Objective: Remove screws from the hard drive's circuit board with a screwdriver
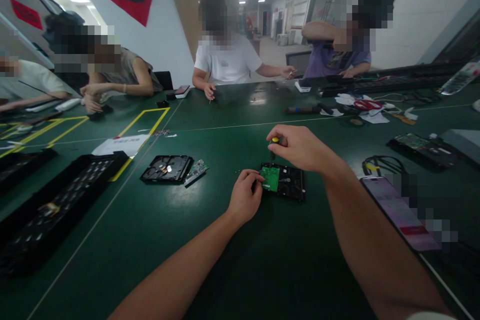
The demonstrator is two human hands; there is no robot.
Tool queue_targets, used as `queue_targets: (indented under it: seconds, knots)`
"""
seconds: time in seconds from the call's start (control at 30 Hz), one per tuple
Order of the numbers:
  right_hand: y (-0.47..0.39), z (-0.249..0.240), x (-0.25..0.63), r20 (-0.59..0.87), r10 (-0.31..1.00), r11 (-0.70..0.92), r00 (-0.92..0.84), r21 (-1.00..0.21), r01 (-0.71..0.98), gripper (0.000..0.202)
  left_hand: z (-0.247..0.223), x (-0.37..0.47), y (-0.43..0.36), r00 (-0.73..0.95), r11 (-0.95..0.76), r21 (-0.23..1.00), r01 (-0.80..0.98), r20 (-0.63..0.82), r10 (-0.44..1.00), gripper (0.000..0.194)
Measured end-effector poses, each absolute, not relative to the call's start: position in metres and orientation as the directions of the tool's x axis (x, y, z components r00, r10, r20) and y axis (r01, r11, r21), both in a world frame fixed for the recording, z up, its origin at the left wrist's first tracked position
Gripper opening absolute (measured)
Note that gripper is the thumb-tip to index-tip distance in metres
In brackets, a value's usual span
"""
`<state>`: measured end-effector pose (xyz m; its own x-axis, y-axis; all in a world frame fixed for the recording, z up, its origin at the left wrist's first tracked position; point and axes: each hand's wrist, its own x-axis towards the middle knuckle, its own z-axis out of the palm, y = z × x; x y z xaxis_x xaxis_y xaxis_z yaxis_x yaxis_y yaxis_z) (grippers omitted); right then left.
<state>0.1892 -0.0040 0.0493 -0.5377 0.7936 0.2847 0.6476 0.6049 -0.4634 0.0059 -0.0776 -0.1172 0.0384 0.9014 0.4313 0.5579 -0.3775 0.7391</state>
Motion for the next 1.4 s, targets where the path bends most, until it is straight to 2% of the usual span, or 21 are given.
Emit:
queue_targets:
  seconds: [0.37,0.57,0.77,0.97,1.1,1.17,1.4]
  knots:
    - [-0.005,0.041,0.187,0.316,0.816,0.578,-0.485,-0.467,0.669,0.022,-0.116,0.006,-0.078,0.044,-0.383,0.731,0.565,0.437,0.898,0.021]
    - [-0.013,0.014,0.181,0.437,0.811,0.577,-0.389,-0.492,0.651,0.026,-0.117,0.007,-0.079,0.054,-0.396,0.727,0.561,0.445,0.894,0.021]
    - [-0.040,-0.029,0.190,0.544,0.801,0.563,-0.250,-0.542,0.624,0.052,-0.115,0.009,-0.080,0.053,-0.409,0.699,0.586,0.471,0.880,0.024]
    - [-0.043,-0.038,0.192,0.556,0.795,0.576,-0.243,-0.566,0.590,0.058,-0.113,0.018,-0.092,0.041,-0.378,0.714,0.589,0.441,0.897,0.024]
    - [-0.039,-0.040,0.190,0.538,0.817,0.552,-0.207,-0.628,0.548,0.054,-0.105,0.020,-0.093,0.020,-0.355,0.731,0.583,0.423,0.906,0.019]
    - [-0.038,-0.041,0.191,0.533,0.824,0.545,-0.194,-0.649,0.531,0.047,-0.093,0.018,-0.086,-0.013,-0.378,0.713,0.590,0.477,0.879,0.019]
    - [-0.044,-0.041,0.189,0.507,0.835,0.544,-0.215,-0.703,0.457,0.028,-0.042,0.022,-0.050,0.045,-0.614,0.654,0.442,0.667,0.744,0.044]
